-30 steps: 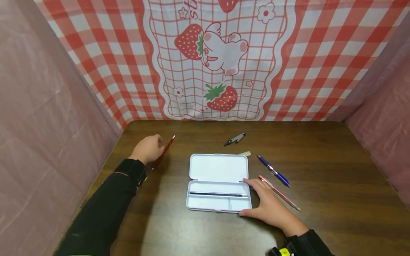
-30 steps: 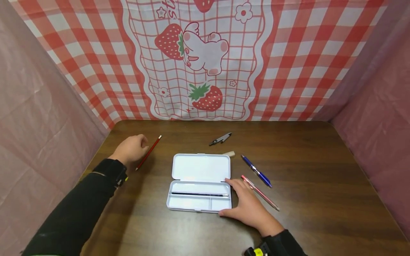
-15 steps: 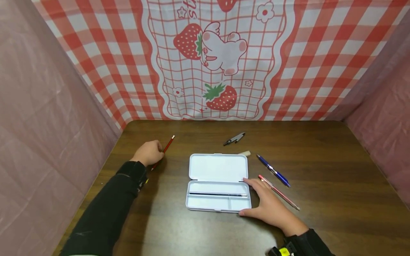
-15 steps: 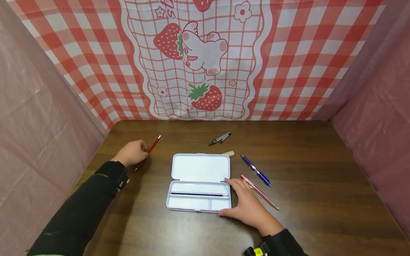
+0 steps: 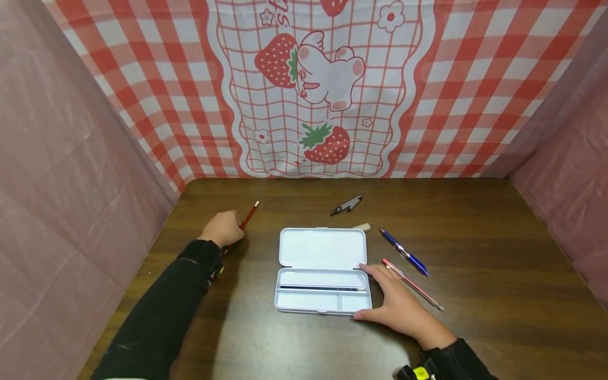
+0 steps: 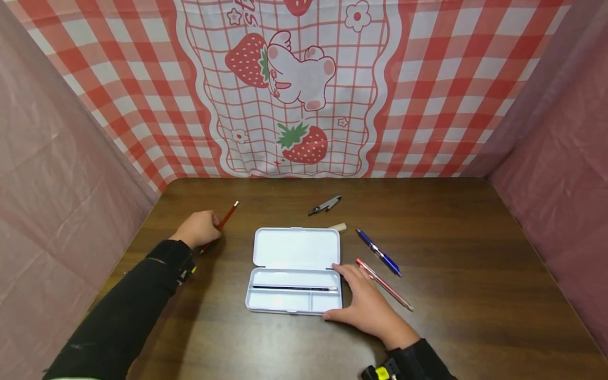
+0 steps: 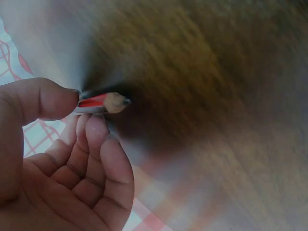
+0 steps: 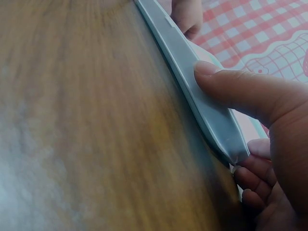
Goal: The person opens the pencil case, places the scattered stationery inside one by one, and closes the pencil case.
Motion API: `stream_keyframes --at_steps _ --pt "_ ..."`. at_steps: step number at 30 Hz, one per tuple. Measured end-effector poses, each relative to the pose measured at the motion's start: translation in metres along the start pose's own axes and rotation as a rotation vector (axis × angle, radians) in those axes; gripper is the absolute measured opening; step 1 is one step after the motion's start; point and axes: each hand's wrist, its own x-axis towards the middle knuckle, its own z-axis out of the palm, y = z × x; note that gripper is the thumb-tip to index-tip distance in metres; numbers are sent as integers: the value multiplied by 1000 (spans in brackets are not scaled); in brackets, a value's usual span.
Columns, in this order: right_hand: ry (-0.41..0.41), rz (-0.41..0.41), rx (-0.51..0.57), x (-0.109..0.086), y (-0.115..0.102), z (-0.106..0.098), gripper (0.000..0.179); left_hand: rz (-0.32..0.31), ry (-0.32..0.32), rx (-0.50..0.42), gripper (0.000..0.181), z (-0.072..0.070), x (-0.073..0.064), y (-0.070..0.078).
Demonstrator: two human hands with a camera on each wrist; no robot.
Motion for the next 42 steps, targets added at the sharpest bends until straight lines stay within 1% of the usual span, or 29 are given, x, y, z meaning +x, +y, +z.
stream_keyframes --at_steps 2,3,9,14,22,26,31,33,38,42 --pt "-2 0 -3 0 0 0 108 1 4 14 2 0 -1 1" --pt "-2 0 -5 0 0 0 108 1 5 18 2 1 -2 2" --pt "1 -1 -5 0 1 1 108 6 22 30 19 3 -1 4" --pt "-2 2 7 -1 0 1 108 -2 24 26 24 3 1 4" --pt "4 -6 0 0 1 1 108 4 36 22 21 1 -2 5" --pt "4 -5 -1 0 1 1 108 17 44 23 21 1 -3 6" --pt "0 -1 -5 0 1 1 108 29 49 1 13 1 -6 8" --pt "-2 3 -8 0 1 1 109 38 54 -7 9 0 -8 10" --pt "-3 6 -9 0 1 0 109 59 61 -11 12 -1 -13 21" --pt "-1 -1 -4 0 1 1 109 91 72 -11 12 0 -17 32"
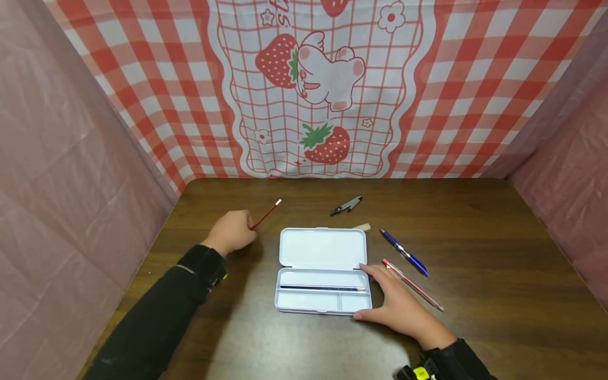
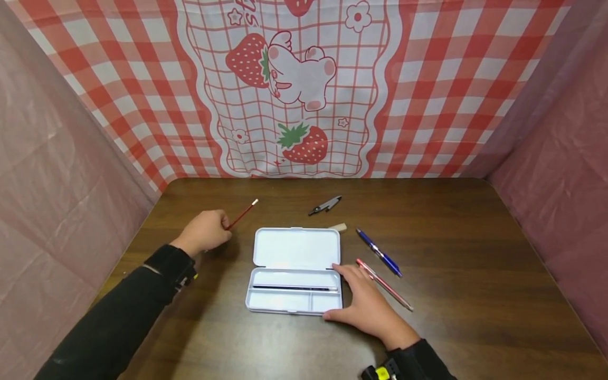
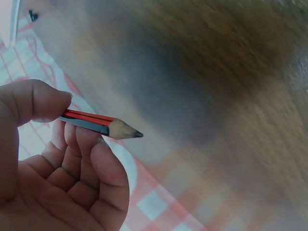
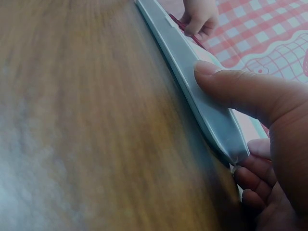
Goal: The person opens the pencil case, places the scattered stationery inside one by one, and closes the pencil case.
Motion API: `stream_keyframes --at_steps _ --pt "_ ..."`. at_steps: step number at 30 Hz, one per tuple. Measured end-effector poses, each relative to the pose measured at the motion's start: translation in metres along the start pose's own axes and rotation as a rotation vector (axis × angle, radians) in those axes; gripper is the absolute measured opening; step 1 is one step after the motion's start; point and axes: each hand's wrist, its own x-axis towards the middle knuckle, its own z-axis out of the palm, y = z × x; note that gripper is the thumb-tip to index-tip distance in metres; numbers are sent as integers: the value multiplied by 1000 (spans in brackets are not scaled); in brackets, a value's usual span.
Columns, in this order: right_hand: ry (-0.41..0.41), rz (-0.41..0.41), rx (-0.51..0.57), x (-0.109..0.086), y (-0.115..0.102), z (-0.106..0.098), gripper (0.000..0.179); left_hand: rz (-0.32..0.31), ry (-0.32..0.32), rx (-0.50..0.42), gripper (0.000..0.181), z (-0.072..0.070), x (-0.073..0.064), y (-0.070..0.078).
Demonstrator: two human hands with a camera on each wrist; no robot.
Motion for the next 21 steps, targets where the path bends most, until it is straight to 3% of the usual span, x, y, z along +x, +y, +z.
stream_keyframes --at_steps 14,21 --pt "-4 8 0 -1 -1 0 108 138 19 15 13 2 -16 54" --pt "1 1 -6 0 -1 0 109 132 -34 38 16 5 -23 76"
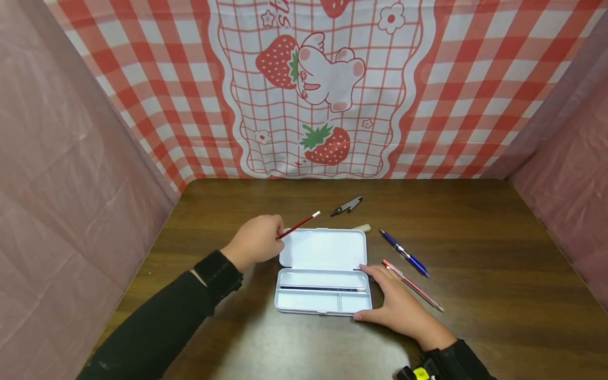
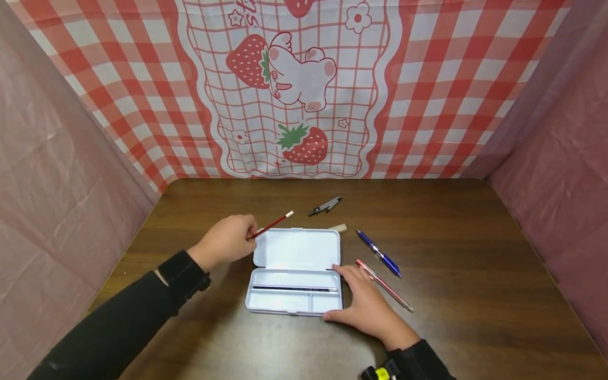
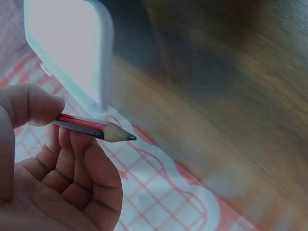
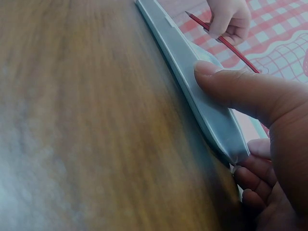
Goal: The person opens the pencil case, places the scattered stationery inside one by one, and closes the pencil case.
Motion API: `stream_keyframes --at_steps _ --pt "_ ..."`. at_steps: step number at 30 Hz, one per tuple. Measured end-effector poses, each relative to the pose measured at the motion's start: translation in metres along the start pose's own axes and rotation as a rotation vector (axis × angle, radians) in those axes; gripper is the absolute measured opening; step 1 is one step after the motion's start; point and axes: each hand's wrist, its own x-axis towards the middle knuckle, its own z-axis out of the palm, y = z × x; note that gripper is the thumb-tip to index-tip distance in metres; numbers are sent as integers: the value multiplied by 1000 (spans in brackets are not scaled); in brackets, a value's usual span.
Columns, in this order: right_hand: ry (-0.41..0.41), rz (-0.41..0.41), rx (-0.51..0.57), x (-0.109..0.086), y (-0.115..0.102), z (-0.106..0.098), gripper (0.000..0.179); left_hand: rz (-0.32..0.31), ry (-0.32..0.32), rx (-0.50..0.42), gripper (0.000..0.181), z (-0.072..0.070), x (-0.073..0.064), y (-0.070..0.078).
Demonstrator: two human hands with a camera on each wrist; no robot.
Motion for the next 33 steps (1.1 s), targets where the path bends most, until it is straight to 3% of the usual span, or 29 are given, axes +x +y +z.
stream_keyframes --at_steps 8,23,30,33 --pt "-1 3 9 0 0 0 108 80 -46 56 14 2 -5 20" --pt "-8 12 6 -1 1 -1 108 235 -139 195 7 21 -12 47" --pt "-2 0 18 -1 0 -1 107 436 -208 264 6 27 -13 48" --pt "-4 0 25 -1 0 -1 107 490 -229 285 7 31 -14 47"
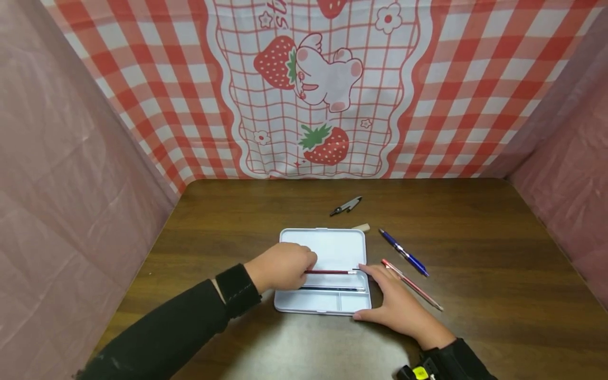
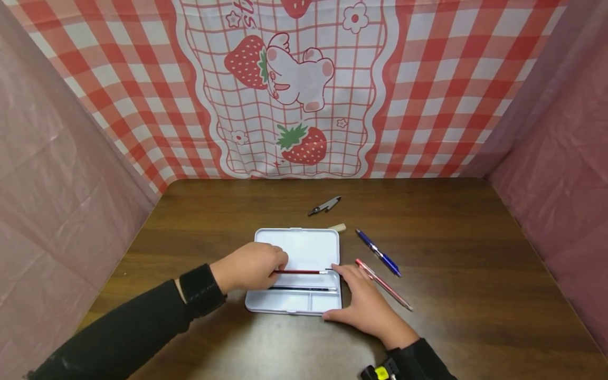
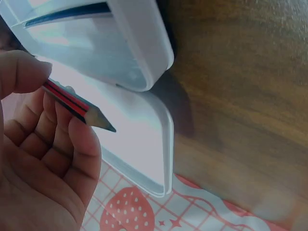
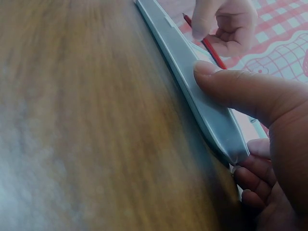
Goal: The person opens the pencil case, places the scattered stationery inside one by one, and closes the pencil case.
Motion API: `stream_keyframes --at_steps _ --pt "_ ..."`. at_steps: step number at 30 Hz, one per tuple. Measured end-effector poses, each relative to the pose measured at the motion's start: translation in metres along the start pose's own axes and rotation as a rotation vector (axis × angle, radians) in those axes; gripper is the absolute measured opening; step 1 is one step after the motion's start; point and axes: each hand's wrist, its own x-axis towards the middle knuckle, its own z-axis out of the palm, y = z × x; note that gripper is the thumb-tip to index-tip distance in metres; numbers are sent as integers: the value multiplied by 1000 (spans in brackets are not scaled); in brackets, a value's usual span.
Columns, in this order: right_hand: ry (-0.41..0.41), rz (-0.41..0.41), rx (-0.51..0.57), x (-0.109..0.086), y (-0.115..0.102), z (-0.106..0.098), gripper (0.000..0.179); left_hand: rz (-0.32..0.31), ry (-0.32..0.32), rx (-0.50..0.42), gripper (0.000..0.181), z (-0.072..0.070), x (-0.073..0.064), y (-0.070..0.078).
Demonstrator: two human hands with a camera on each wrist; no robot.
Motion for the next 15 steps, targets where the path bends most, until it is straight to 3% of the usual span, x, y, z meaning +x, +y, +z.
stream_keyframes --at_steps 6,15 --pt "-9 11 -7 0 0 0 108 15 -10 -4 8 6 0 4" --pt "-14 16 -11 0 -2 0 107 18 -75 -24 4 15 1 14"
